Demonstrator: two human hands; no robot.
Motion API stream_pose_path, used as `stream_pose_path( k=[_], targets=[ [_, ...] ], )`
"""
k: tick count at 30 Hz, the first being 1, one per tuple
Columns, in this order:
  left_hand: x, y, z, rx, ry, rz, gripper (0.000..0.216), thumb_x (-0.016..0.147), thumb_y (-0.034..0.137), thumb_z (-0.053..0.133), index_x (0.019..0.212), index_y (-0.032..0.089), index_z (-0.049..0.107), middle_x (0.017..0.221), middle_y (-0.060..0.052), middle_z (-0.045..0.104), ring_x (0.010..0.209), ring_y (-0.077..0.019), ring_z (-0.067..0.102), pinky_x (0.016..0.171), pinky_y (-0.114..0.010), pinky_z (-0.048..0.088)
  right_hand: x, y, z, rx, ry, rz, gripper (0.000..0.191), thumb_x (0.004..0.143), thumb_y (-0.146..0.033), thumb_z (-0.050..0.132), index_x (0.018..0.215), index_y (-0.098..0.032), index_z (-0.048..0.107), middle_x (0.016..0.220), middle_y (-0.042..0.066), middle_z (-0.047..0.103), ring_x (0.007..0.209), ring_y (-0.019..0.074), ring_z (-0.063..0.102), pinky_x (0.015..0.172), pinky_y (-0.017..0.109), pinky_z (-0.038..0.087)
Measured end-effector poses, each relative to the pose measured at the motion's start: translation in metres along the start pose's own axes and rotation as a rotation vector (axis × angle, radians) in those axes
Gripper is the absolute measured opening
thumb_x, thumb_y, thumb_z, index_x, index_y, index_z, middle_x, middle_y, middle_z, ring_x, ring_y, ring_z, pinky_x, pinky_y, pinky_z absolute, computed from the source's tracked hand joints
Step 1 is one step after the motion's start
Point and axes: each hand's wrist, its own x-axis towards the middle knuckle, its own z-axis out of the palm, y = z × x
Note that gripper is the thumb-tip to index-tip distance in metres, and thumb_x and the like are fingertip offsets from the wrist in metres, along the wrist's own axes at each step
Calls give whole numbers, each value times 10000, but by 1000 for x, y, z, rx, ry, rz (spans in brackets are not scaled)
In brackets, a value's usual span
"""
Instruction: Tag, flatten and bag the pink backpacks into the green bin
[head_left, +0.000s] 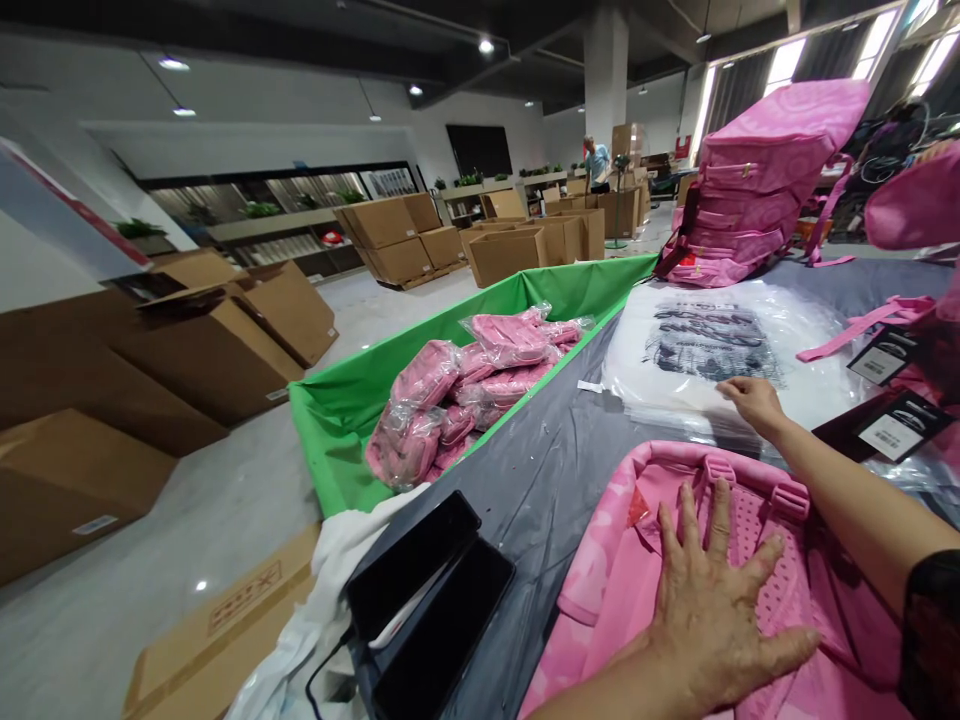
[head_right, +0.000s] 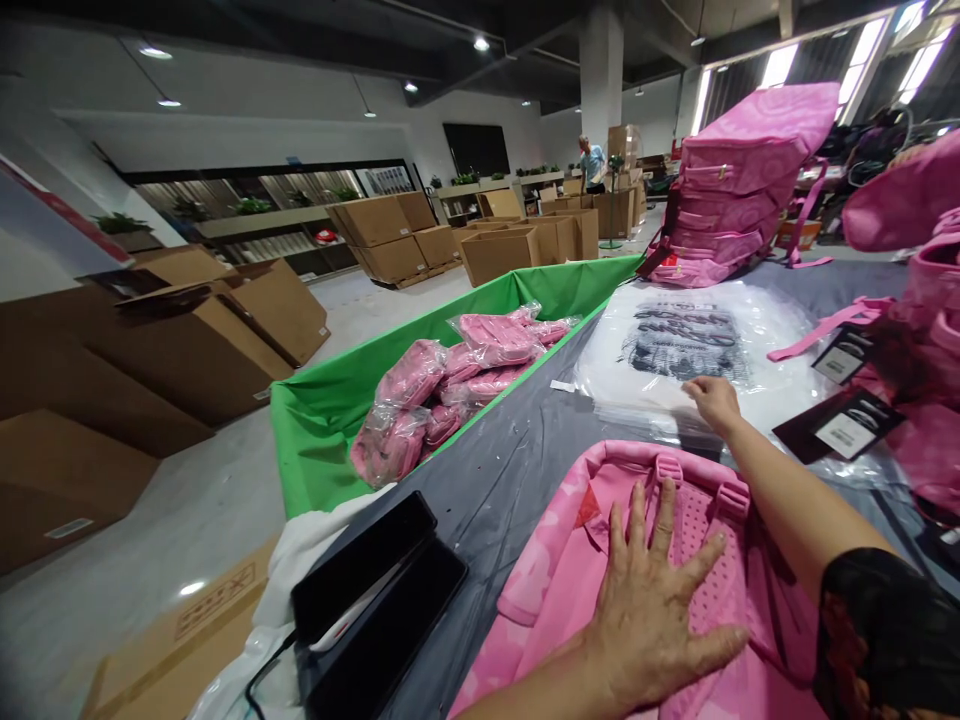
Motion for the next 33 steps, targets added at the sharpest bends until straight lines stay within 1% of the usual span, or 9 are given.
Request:
stream_pose_path(
  k=[5,10,15,18,22,25,28,31,33],
  targets=[
    [-1,2,-4,-78,12,2,775,930,668,556,1590,489,191,1628,49,-289,1544,-454,-122,1178,-802,64,-6,-11,-6,90,-16,-6,487,734,-655,633,630,-183,696,594,63,640,604,190,563,570,298,406],
    [0,1,-4,-126,1,-6,749,936,684,529,1588,474,225,1624,37,-298,1537,-443,-151,1177,-798,17,-9,-25,-9,141,47,-16,488,747,-662,646,666,-184,695,663,66,664,672,207,588,606,302,422],
    [0,1,-3,-128,-2,2,737,941,677,525,1587,467,238,1627,34,-293,1541,-433,-161,1174,-801,12,-10,-34,-23,130,259,44,435,913,-556,483,759,-192,664,784,96,671,781,219,560,692,331,409],
    [1,1,-2,-124,4,-2,745,938,666,542,1586,470,233,1622,43,-303,1540,-436,-163,1174,-803,7,-16,-35,-29,113,302,93,335,914,-466,518,721,-208,610,727,69,620,717,200,510,687,338,379],
    [2,-1,-1,-153,1,3,735,942,662,535,1584,485,223,1610,56,-319,1539,-434,-173,1176,-797,-14,-23,-40,-38,84,446,182,252,919,-364,498,726,-211,554,716,58,573,680,185,462,677,346,359],
    [4,-2,0,-163,6,12,737,936,663,541,1581,495,225,1607,64,-325,1539,-439,-167,1179,-790,-27,-24,-54,-64,96,501,165,295,961,-375,395,775,-198,539,717,73,580,634,178,500,636,333,395],
    [6,-5,3,-160,18,25,757,909,689,566,1573,496,260,1622,58,-307,1542,-455,-149,1176,-791,-38,-31,-82,-112,43,558,11,391,996,-446,281,835,-201,540,747,103,607,644,198,549,632,336,417],
    [8,-10,7,-148,66,40,795,887,703,589,1576,499,248,1654,38,-253,1551,-456,-115,1177,-794,-20,-60,-113,-164,-125,594,-174,389,976,-527,365,846,-223,569,675,62,577,631,208,518,631,336,362],
    [9,-11,10,-125,100,67,848,871,689,622,1586,497,208,1691,19,-168,1562,-449,-74,1180,-795,19,-88,-129,-189,-231,595,-261,372,958,-542,413,842,-230,580,620,35,545,583,193,474,600,320,304]
  ],
)
